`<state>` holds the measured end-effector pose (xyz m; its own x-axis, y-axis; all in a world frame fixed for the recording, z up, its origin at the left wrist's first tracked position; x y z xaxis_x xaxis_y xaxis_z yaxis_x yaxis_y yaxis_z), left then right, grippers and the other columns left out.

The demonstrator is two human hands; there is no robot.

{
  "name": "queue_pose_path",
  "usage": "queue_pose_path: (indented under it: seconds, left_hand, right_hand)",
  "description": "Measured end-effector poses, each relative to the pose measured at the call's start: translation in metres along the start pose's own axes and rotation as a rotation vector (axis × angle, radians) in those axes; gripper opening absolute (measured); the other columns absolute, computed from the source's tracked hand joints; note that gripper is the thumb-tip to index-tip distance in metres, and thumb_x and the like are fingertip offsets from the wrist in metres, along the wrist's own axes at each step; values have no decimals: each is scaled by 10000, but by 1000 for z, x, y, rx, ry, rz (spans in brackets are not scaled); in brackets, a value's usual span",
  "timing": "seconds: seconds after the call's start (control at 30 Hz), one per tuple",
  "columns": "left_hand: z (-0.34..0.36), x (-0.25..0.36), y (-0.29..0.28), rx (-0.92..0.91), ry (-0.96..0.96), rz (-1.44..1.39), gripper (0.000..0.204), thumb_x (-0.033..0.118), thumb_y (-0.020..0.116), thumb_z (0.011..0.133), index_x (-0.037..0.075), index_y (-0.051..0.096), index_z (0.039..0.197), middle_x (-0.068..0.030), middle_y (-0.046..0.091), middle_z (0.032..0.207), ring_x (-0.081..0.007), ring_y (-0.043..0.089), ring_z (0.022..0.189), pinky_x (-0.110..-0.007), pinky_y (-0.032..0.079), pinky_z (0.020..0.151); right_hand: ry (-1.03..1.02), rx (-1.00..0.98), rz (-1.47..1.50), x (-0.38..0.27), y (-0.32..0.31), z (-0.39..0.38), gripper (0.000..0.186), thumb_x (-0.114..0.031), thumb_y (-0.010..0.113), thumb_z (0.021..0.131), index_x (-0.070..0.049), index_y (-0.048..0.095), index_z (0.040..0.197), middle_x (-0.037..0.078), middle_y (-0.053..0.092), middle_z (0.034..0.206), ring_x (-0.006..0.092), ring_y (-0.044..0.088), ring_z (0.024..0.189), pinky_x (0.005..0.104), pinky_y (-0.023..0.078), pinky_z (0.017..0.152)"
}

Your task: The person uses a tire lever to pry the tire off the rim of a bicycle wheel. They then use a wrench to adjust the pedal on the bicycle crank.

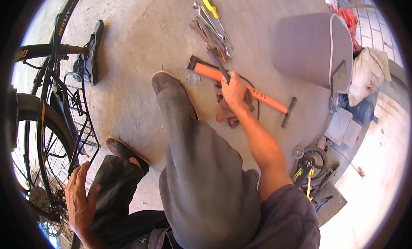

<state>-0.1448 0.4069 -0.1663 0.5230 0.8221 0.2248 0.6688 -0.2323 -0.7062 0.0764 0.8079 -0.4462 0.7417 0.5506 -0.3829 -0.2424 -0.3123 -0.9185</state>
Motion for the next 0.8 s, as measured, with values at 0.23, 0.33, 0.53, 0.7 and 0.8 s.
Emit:
queue_pose_path:
  seconds: [0.23, 0.33, 0.53, 0.7, 0.8]
  left_hand:
    - [-8, 4, -3, 2, -22, -26, 574, 113, 662, 760, 32, 494, 1302, -208, 547, 1211, -383, 529, 1113, -445, 398, 951]
    - [-8, 7, -2, 3, 1, -55, 553, 133, 637, 787, 15, 489, 1307, -215, 547, 1219, -392, 532, 1122, -451, 397, 961]
    - [-10, 11, -3, 11, 0, -8, 492, 173, 569, 834, -15, 498, 1284, -223, 557, 1215, -388, 545, 1128, -438, 411, 970]
    - [-8, 16, 0, 51, 21, 4, 453, 113, 544, 837, -9, 516, 1273, -217, 570, 1215, -374, 554, 1143, -440, 417, 985]
    - [-10, 26, -1, 53, 44, 29, 463, 70, 546, 821, -2, 514, 1278, -214, 573, 1221, -367, 551, 1158, -450, 415, 994]
  right_hand:
    - [-17, -28, -37, -10, -9, -29, 275, -196, 674, 807, -46, 528, 984, 167, 578, 1010, 391, 605, 867, 474, 491, 729]
    - [-43, 37, -15, 9, -16, -22, 310, -190, 705, 779, -55, 533, 999, 163, 584, 1012, 384, 607, 902, 478, 493, 748]
    - [-31, -340, -219, 27, -1, -4, 369, -187, 695, 767, -51, 548, 1078, 187, 618, 1046, 385, 607, 948, 481, 490, 783]
    - [-56, -179, -218, 74, -57, -28, 467, -193, 678, 779, -66, 543, 1207, 161, 618, 1116, 357, 594, 1010, 445, 478, 856]
    - [-24, -169, -223, 120, -79, -41, 447, -190, 672, 784, -79, 551, 1200, 147, 610, 1128, 348, 588, 1022, 436, 471, 871]
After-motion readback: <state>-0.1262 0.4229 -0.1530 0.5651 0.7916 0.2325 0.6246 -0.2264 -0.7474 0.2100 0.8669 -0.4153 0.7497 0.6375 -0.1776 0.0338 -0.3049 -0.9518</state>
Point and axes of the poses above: each hand's wrist, its own z-axis towards the middle knuckle, its own y-axis out of the palm, x = y × z, the point moved 10 cm from there along z, towards the middle knuckle
